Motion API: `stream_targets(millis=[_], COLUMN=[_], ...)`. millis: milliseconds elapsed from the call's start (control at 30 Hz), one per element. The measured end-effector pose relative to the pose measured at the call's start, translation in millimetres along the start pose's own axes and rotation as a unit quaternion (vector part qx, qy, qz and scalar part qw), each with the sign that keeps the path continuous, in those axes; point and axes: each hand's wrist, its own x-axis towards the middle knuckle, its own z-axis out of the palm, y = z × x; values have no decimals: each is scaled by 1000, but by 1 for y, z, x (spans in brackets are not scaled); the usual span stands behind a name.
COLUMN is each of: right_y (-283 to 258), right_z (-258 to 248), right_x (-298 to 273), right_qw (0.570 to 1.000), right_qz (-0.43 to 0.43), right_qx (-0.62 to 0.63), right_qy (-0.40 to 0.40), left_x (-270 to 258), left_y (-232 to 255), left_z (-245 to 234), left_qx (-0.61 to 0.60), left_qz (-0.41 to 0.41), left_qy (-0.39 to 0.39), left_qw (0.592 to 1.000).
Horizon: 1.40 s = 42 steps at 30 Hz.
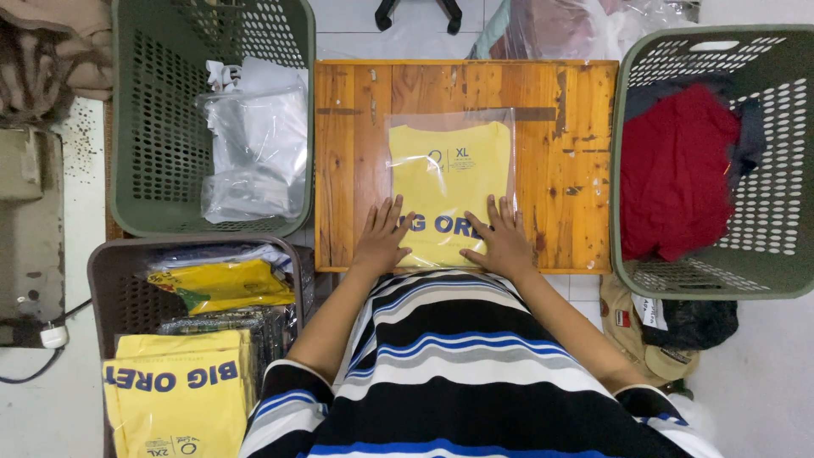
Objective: A person folds a yellow t-shirt on a wooden table and then packages it into a clear plastic bag.
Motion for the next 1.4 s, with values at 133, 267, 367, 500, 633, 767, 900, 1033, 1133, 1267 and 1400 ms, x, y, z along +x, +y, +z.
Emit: stream_targets(millis=[133,267,367,500,633,767,900,1033,1133,1267,1400], right_y=[-2,2,0,-3,-3,-2,-2,-2,-1,0,0], right_z=[-1,10,8,3,8,9,9,11,11,12,14], right_x=[-5,-12,-18,-20,-18,-15,-13,-13,-13,-12,-13], right_qw=[999,999,999,999,999,999,999,999,999,999,999], right_qz=[-32,-39,-23,-17,-16,-14,-9,-4,-8,-17,-15], right_qx=[-17,-19,6,12,9,18,13,17,21,26,36], right_qy=[-9,-16,-32,-43,-49,-40,-42,-43,-44,-40,-38], left_x=[-9,-11,-8,-2,-3,0,3,3,3,7,7], left_y=[-1,3,-2,-9,-11,-12,-15,-17,-18,-22,-21], left_z=[23,36,41,44,37,33,35,36,37,47,50], left_qx=[-38,-76,-112,-125,-121,-120,-116,-138,-153,-181,-177], left_qz=[15,10,30,38,34,31,30,33,35,46,41], left_qy=[38,42,34,23,10,16,14,18,16,22,26], left_qw=[998,996,993,991,992,992,993,990,987,982,983])
